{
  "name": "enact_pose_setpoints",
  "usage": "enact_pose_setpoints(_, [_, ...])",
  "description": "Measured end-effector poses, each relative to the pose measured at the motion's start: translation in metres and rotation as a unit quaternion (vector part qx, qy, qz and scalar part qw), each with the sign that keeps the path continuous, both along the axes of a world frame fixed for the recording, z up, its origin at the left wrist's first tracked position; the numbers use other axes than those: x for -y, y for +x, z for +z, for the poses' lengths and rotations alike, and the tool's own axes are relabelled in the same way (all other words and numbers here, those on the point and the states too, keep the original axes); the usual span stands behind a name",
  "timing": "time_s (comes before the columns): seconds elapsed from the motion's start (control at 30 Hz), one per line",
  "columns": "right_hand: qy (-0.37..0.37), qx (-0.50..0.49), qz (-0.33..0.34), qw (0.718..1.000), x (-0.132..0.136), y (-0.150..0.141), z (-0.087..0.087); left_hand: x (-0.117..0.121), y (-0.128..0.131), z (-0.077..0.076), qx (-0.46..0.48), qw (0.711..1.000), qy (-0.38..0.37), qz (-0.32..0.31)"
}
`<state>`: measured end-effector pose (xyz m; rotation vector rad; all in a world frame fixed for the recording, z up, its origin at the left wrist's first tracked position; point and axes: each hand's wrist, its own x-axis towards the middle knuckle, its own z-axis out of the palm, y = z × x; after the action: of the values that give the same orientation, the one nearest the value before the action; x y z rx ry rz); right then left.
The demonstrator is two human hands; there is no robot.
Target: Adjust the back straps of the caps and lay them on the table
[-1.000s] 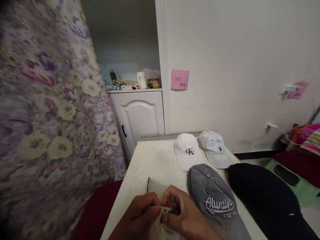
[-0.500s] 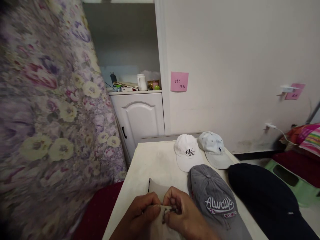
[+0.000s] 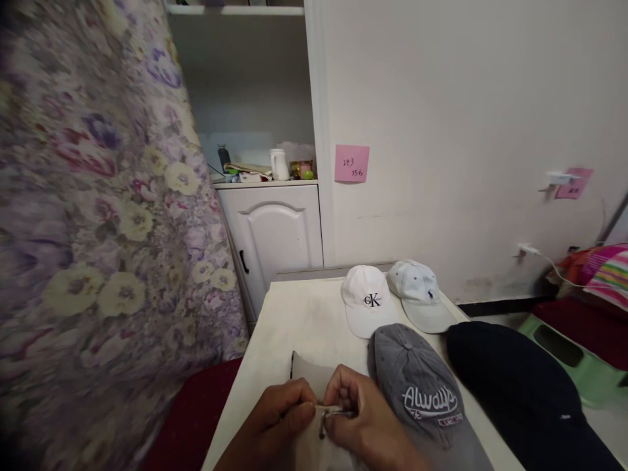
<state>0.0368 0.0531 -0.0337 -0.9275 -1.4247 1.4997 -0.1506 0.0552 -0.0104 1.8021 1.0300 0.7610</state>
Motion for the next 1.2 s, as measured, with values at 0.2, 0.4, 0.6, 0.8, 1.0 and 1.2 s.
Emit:
enact_pose_setpoints(0.2, [-0.012, -0.038, 0.057, 0.998, 0.001, 0.009, 0.001, -0.002, -0.006, 0.000, 0.055, 0.998, -0.041, 0.008])
enact_pose_setpoints(0.4, [-0.003, -0.063, 0.075, 0.995, 0.001, 0.016, 0.006, -0.005, -0.015, 0.011, 0.062, 0.997, -0.049, 0.007])
enact_pose_setpoints(0.6, [0.005, 0.027, 0.048, 0.998, 0.013, 0.010, 0.026, 0.008, -0.009, 0.018, -0.020, 1.000, 0.020, 0.011])
enact_pose_setpoints(0.8, [0.029, 0.046, 0.038, 0.998, 0.013, 0.013, 0.027, 0.014, -0.001, 0.009, -0.035, 0.999, -0.013, -0.021])
enact_pose_setpoints(1.0, [-0.009, 0.028, 0.067, 0.997, 0.009, 0.020, 0.020, 0.011, -0.002, 0.014, 0.025, 0.998, -0.055, -0.013])
enact_pose_setpoints(1.2, [-0.029, 0.005, 0.101, 0.995, 0.005, 0.021, 0.017, 0.005, -0.003, 0.006, 0.071, 0.996, -0.062, -0.009])
